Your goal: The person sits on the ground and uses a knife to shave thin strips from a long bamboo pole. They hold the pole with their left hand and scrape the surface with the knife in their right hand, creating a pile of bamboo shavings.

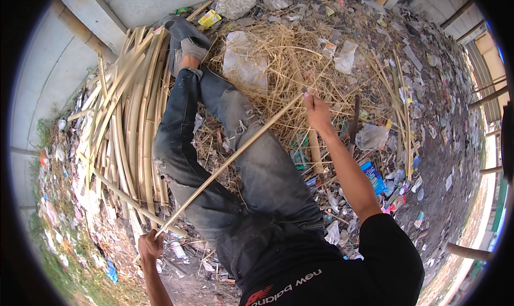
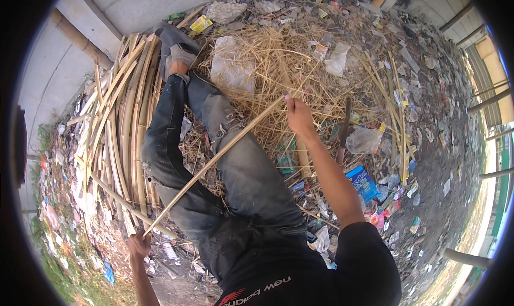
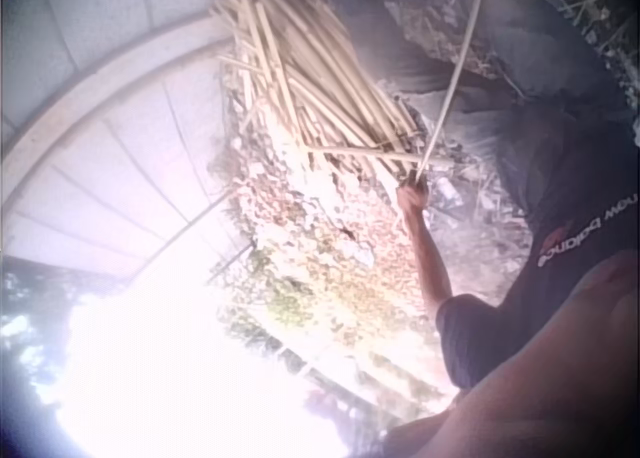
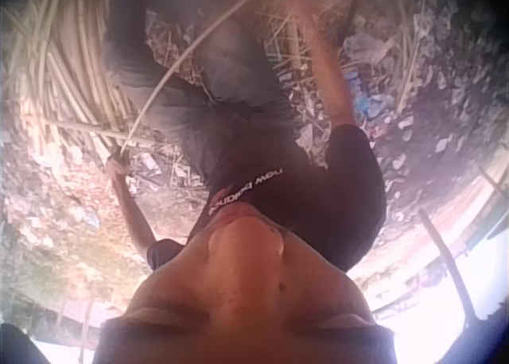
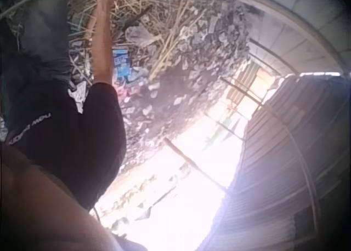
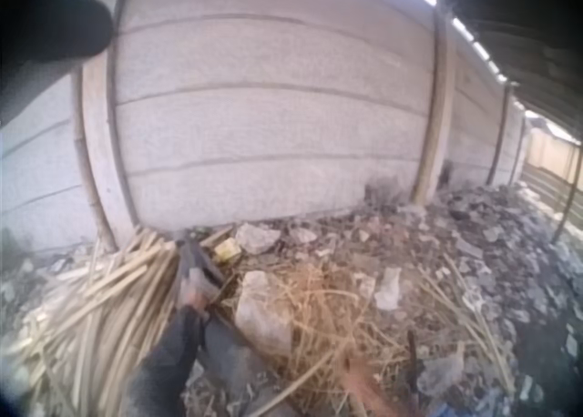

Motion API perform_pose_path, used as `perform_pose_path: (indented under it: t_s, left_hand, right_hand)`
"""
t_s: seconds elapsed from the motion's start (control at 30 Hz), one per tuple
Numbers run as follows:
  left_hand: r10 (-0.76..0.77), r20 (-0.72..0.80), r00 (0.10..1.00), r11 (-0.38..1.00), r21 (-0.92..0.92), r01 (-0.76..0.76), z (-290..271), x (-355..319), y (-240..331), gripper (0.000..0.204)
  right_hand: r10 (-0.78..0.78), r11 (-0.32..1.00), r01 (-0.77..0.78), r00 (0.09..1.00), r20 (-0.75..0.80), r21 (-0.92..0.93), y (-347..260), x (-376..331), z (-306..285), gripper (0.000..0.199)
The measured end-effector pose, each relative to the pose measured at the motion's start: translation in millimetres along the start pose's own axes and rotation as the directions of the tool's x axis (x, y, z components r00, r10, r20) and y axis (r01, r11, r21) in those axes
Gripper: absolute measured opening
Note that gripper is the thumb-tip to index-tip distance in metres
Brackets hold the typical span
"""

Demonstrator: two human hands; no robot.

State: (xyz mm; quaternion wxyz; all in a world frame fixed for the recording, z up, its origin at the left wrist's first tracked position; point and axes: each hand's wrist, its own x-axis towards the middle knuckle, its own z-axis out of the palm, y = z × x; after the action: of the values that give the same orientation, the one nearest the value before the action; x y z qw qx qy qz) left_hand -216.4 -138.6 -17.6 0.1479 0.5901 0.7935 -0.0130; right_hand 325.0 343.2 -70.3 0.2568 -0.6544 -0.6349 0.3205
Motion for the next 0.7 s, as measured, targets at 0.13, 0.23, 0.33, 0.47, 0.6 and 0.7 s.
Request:
perform_pose_path:
  t_s: [0.13, 0.23, 0.33, 0.47, 0.6, 0.7]
  left_hand:
    - [-0.007, -0.017, 1.000, 1.000, 0.017, 0.008, 4.5, -16.4, -17.2, 0.026]
    - [-0.059, 0.011, 0.998, 0.998, -0.020, 0.059, 6.1, -15.5, -11.9, 0.028]
    - [-0.010, -0.047, 0.999, 1.000, 0.006, 0.010, 9.7, 1.8, 1.9, 0.027]
    - [-0.063, -0.011, 0.998, 0.998, -0.031, 0.062, 12.1, -6.4, -8.7, 0.028]
    - [-0.088, 0.035, 0.996, 0.996, -0.013, 0.088, 8.8, -12.4, -11.0, 0.030]
    - [-0.043, -0.013, 0.999, 0.999, -0.004, 0.042, 15.5, -16.6, -16.5, 0.034]
  right_hand:
    - [-0.077, 0.996, 0.074, 0.995, 0.066, 0.046, 2.4, -28.2, 19.5, 0.061]
    - [-0.085, 0.996, 0.086, 0.992, 0.094, -0.001, -1.0, -13.2, 0.4, 0.061]
    - [-0.033, 0.992, 0.029, 0.999, 0.034, 0.121, 14.9, -2.8, 7.6, 0.062]
    - [-0.095, 0.995, 0.090, 0.989, 0.118, 0.049, -9.2, -36.3, 21.8, 0.062]
    - [-0.077, 0.996, 0.064, 0.975, 0.208, 0.070, -22.9, -49.0, 16.3, 0.062]
    - [-0.073, 0.997, 0.063, 0.972, 0.221, 0.055, -21.2, -47.4, 18.6, 0.063]
